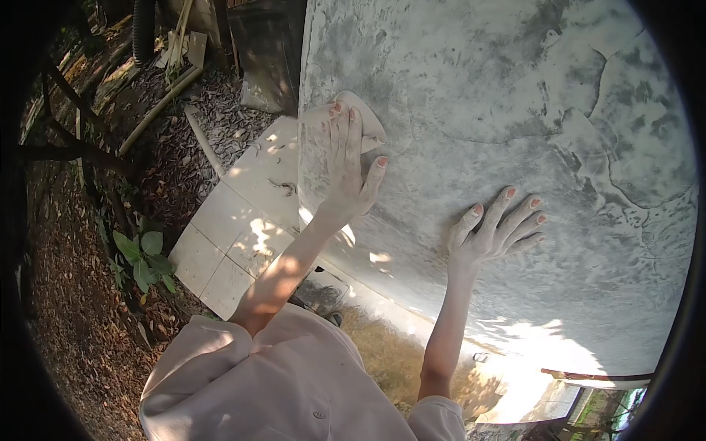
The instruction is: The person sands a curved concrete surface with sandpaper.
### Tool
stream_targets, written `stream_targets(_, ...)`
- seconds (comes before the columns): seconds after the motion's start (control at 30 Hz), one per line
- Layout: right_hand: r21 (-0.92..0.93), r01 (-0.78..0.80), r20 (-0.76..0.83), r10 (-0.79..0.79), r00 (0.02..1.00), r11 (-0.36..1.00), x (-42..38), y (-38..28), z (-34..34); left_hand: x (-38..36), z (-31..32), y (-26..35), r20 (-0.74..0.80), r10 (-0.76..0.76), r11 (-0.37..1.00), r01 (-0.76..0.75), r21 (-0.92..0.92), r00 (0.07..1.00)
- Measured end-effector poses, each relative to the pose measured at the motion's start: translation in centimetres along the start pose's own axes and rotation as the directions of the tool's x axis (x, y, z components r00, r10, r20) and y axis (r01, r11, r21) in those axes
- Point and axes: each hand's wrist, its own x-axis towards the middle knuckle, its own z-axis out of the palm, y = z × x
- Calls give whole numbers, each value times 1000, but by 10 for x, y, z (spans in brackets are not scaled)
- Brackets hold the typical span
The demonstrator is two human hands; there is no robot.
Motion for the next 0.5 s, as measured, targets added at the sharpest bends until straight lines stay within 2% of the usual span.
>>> stream_targets(0.1,2,-11,-4,11,1000,1000,-1,0,0,12,0,10,-26,44,999,-44,6,999)
stream_targets(0.13,1,-5,-1,5,1000,1000,-2,-1,0,-3,3,2,24,80,995,-81,51,997)
stream_targets(0.17,-1,0,0,0,1000,1000,-3,-1,-1,-21,8,-6,76,115,988,-122,94,991)
stream_targets(0.3,-6,18,-22,-18,1000,1000,-13,0,5,-149,44,-59,115,227,961,-242,133,967)
stream_targets(0.33,-1,-2,-29,2,1000,1000,-14,-1,5,-164,40,-58,117,224,962,-239,131,968)
stream_targets(0.4,-6,-17,-38,17,999,1000,-14,2,8,-178,38,-57,280,86,983,-127,133,956)
stream_targets(0.43,-7,-4,-44,3,999,1000,-15,3,9,-165,39,-47,284,85,984,-125,124,955)
stream_targets(0.5,11,-1,-41,2,999,1000,-18,4,7,-123,39,-30,135,62,994,-73,78,989)
